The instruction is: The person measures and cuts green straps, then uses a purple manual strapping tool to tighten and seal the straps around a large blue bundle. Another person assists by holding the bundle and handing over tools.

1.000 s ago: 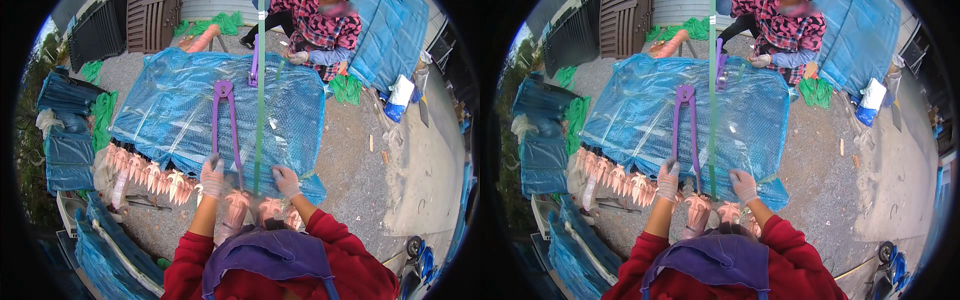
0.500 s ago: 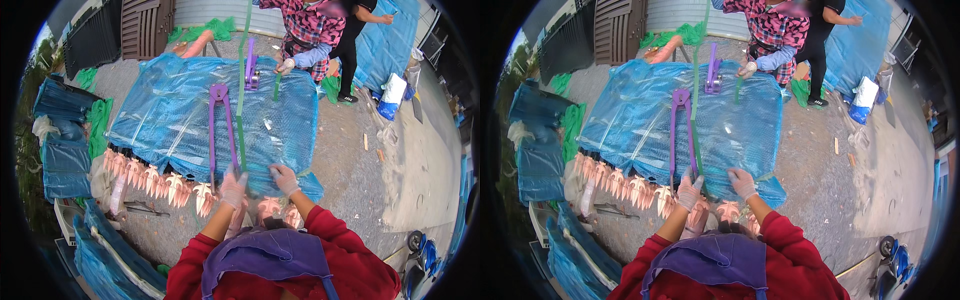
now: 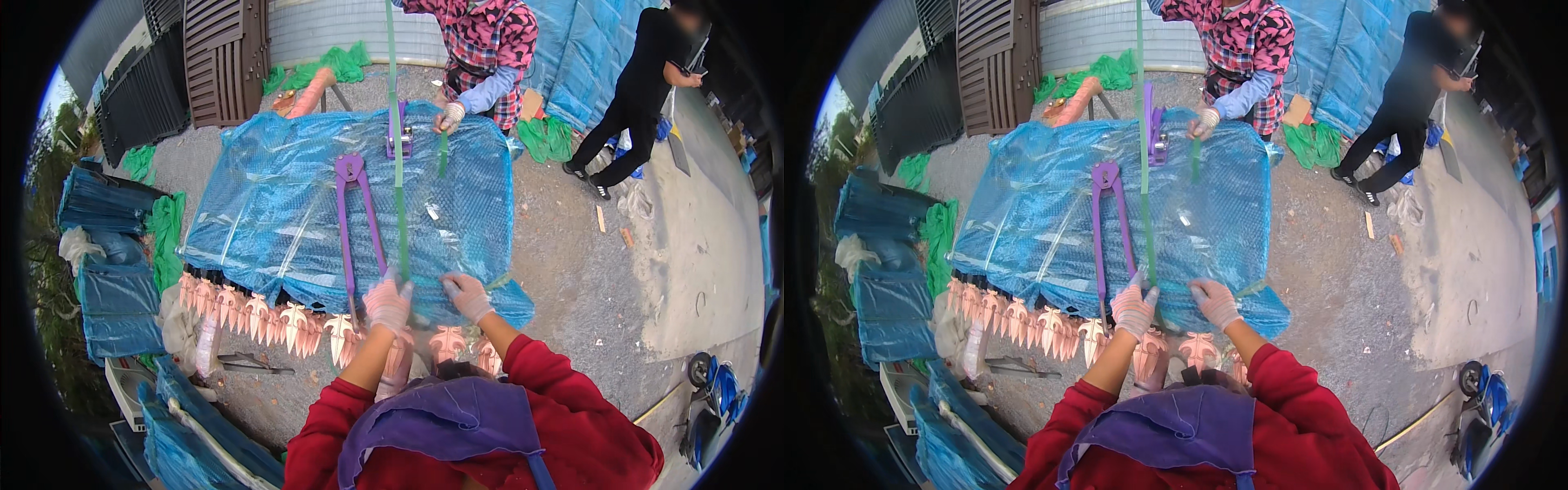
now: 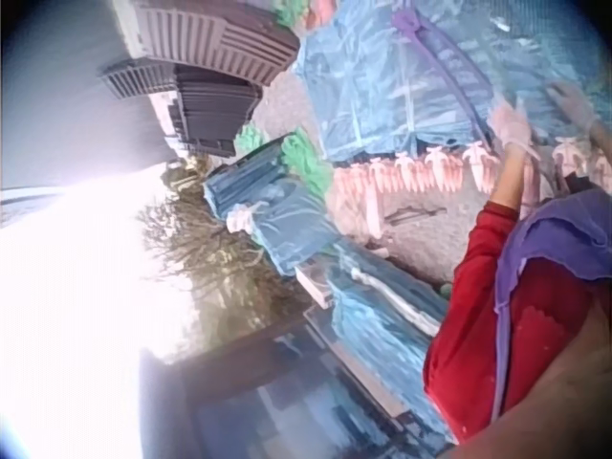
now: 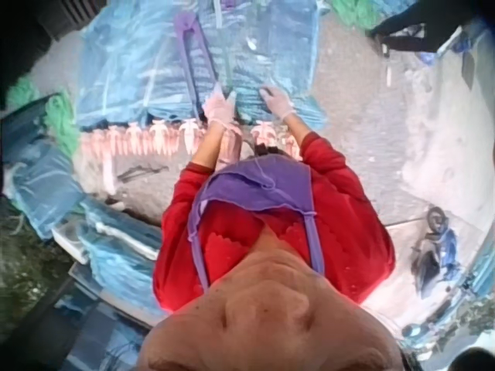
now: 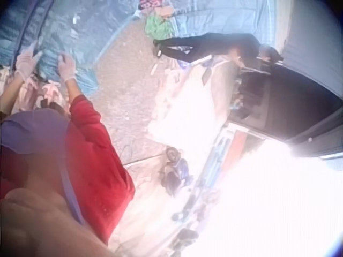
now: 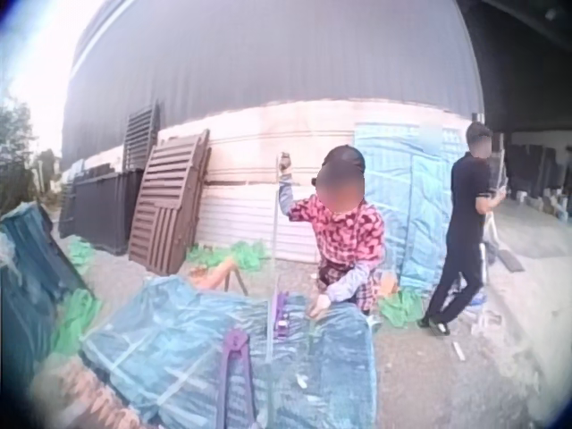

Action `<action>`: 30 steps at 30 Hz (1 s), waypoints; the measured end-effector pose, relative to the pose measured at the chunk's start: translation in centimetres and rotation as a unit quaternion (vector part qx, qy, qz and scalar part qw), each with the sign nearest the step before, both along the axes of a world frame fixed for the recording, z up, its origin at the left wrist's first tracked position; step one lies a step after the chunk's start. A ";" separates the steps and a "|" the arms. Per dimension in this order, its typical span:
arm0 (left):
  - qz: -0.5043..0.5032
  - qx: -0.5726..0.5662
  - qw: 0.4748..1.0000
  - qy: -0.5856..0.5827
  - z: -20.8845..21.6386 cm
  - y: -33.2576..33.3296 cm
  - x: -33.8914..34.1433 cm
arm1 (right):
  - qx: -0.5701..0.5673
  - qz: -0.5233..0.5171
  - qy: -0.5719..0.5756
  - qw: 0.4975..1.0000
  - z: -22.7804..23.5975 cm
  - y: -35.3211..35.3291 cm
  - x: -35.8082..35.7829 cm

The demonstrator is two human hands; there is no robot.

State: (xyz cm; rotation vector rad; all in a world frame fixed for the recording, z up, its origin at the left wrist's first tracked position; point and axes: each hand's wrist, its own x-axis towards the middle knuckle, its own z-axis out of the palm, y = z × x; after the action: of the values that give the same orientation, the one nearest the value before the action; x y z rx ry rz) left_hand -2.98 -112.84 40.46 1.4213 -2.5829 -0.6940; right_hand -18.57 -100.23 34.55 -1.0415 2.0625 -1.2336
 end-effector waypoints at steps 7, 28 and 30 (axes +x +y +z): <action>-0.051 0.051 0.997 -0.036 -0.2 -1.4 -1.8 | 0.012 0.001 0.014 1.000 0.1 -0.2 0.0; -0.004 0.209 0.963 0.173 -11.1 -4.3 -5.0 | 0.004 0.021 0.079 0.997 -0.1 -0.1 -0.2; -0.006 0.217 0.959 0.184 -12.0 -4.5 -5.1 | 0.012 0.021 0.073 0.997 -0.1 -0.2 -0.1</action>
State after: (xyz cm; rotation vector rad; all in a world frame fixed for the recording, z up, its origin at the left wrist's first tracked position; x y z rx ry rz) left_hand -8.06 -117.37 28.46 1.2172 -2.2336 -1.4451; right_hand -18.72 -100.46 34.50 -1.1888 2.1466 -1.1406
